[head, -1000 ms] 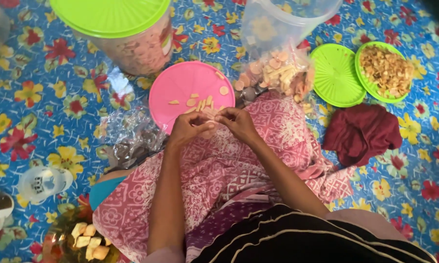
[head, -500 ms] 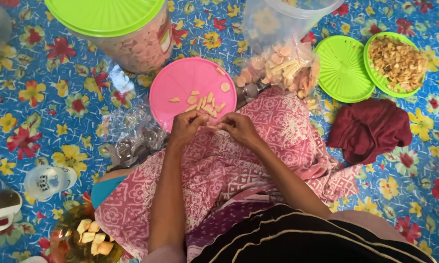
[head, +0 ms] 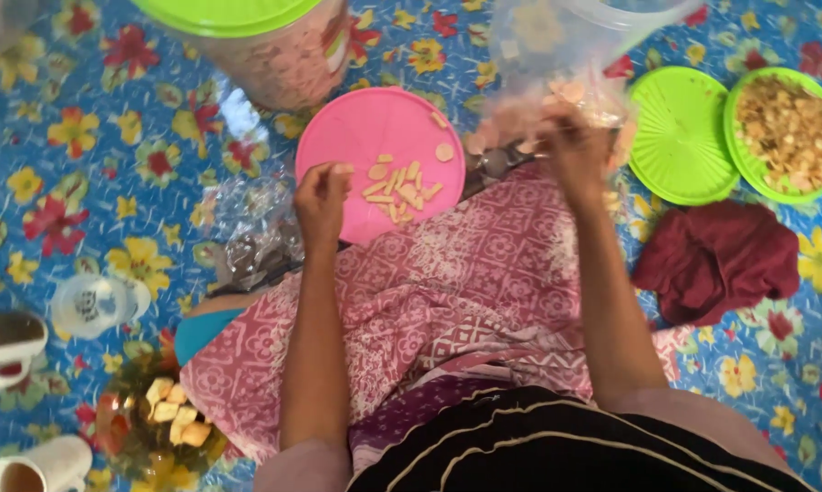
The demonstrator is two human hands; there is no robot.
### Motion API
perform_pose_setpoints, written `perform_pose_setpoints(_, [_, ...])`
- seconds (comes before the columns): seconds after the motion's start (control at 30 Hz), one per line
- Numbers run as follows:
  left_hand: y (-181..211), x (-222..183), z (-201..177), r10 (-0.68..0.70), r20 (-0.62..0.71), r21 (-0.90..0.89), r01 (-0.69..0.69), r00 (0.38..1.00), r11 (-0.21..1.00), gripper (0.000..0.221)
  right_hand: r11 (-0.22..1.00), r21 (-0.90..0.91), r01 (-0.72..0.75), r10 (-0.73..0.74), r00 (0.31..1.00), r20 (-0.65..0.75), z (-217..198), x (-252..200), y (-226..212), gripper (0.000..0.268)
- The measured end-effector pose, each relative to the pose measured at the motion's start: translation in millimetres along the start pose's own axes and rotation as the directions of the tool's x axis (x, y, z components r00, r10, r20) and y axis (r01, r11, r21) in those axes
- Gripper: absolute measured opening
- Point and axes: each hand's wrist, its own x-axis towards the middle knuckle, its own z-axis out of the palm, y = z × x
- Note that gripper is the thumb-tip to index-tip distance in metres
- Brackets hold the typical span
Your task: Preparing small circular food items by hand on a pink plate while sitting on the floor
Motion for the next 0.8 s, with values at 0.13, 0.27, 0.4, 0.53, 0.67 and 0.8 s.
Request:
perform_pose_setpoints(0.13, [-24, 2, 9, 0.127, 0.022, 0.125, -0.128, 0.992, 0.984, 0.011, 0.993, -0.114, 0.016, -0.046, 0.963, -0.264, -52, 26, 64, 0.045])
perform_pose_setpoints(0.27, [0, 1, 3, 0.081, 0.091, 0.196, -0.098, 0.993, 0.976, 0.013, 0.907, -0.387, 0.168, -0.281, 0.924, -0.259, -41, -8, 41, 0.044])
perform_pose_setpoints(0.4, [34, 11, -29, 0.234, 0.175, 0.417, -0.287, 0.956, 0.862, 0.012, 0.964, -0.242, 0.113, -0.166, 0.963, -0.211, -1, -39, 50, 0.068])
perform_pose_setpoints(0.53, [33, 33, -80, 0.112, 0.185, 0.459, -0.186, 0.976, 0.869, 0.012, 0.994, -0.101, -0.031, 0.023, 0.997, -0.074, 59, -71, 16, 0.024])
perform_pose_setpoints(0.67, [-6, 53, -132, -0.082, 0.216, 0.762, -0.115, 0.973, 0.637, 0.017, 0.962, 0.012, -0.272, 0.27, 0.958, 0.1, 92, -84, -6, 0.023])
perform_pose_setpoints(0.8, [-51, 59, -161, -0.285, 0.205, 0.828, -0.01, 0.937, 0.561, 0.032, 0.934, 0.096, -0.344, 0.319, 0.925, 0.208, 98, -79, -1, 0.025])
